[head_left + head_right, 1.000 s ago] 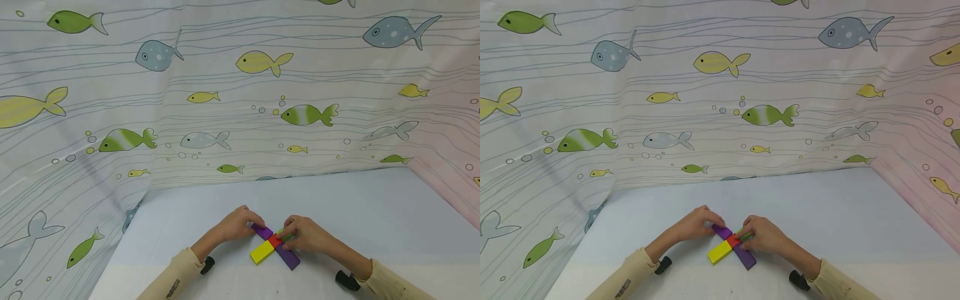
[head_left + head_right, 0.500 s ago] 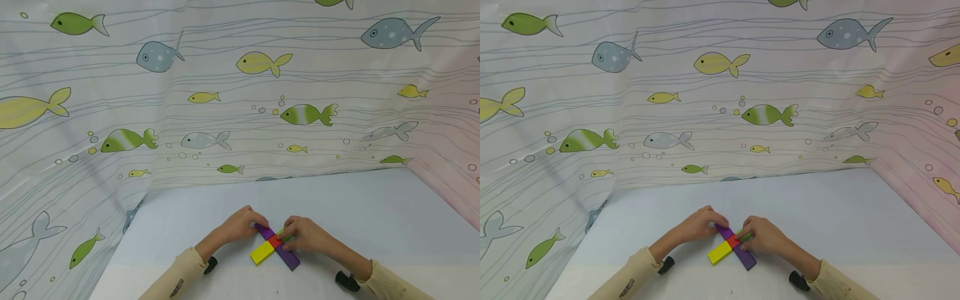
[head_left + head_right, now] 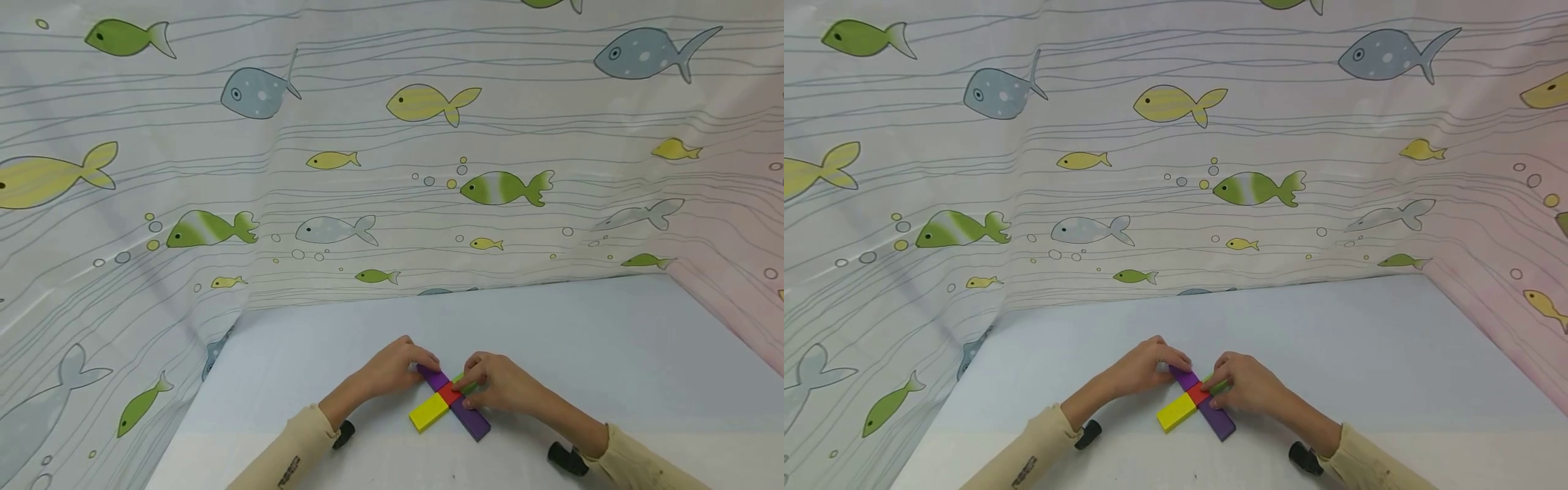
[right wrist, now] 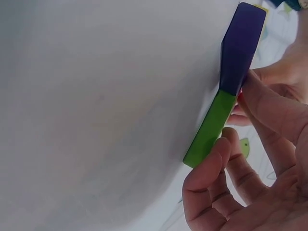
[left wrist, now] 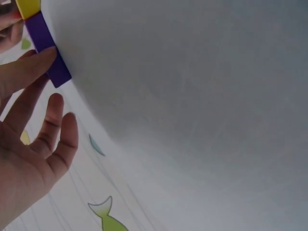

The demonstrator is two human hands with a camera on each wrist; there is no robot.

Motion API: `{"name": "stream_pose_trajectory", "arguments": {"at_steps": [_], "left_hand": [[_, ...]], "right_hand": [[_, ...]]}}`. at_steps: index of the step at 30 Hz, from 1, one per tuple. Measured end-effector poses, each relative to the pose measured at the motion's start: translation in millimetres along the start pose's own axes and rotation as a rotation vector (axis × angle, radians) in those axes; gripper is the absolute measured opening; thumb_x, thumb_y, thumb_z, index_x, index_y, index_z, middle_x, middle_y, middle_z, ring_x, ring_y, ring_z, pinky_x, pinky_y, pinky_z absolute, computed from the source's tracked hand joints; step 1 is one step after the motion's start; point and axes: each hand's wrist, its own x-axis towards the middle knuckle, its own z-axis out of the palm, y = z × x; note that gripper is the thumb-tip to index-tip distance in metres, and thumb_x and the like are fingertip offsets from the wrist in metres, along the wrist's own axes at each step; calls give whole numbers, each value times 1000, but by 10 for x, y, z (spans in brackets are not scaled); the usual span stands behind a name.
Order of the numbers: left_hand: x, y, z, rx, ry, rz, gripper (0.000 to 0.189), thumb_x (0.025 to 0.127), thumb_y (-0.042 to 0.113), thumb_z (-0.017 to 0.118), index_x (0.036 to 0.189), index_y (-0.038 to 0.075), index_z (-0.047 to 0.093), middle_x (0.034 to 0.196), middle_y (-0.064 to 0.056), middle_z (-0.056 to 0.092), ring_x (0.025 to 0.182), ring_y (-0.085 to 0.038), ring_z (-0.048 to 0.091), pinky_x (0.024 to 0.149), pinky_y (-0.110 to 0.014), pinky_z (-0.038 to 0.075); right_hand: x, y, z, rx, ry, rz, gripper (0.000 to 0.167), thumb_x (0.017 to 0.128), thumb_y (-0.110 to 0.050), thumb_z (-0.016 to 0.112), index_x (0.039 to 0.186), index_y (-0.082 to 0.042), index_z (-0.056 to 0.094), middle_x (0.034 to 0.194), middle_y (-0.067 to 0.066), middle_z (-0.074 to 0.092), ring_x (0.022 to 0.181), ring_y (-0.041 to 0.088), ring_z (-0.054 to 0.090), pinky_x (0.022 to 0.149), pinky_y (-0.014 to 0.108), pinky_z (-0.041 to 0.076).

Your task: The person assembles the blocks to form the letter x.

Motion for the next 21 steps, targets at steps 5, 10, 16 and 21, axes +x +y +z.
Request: {"name": "stream_pose_trajectory", "arguments": {"at_steps": [5, 10, 16, 21], "left_hand": [[-6, 2, 13, -8, 2, -8, 25, 88, 10, 74, 111, 20, 77, 117, 12, 68, 94, -6, 50, 76, -19, 39], [-8, 7, 13, -8, 2, -6, 26, 88, 12, 75, 112, 20, 76, 118, 12, 68, 93, -6, 50, 76, -20, 39], [-9, 25, 14, 0, 0, 0, 27, 88, 14, 76, 114, 19, 76, 120, 12, 67, 94, -6, 50, 76, -19, 39], [-59, 46, -28, -9, 15, -18, 27, 89, 17, 75, 115, 19, 75, 120, 12, 67, 96, -6, 49, 78, -20, 41]], "right_hand": [[-9, -7, 9, -12, 4, 10, 24, 77, -24, 86, 100, -22, 80, 99, -8, 58, 89, 15, 52, 75, 33, 48], [-18, -23, 11, -20, 10, 13, 24, 77, -24, 85, 100, -22, 80, 98, -9, 57, 87, 14, 53, 73, 31, 48], [-27, -36, 8, -38, 17, 29, 24, 76, -25, 86, 100, -24, 80, 98, -9, 58, 86, 14, 53, 74, 32, 48], [-20, -6, -36, -6, 5, 26, 25, 78, -25, 84, 102, -25, 80, 99, -10, 60, 90, 15, 53, 77, 36, 48]]}}
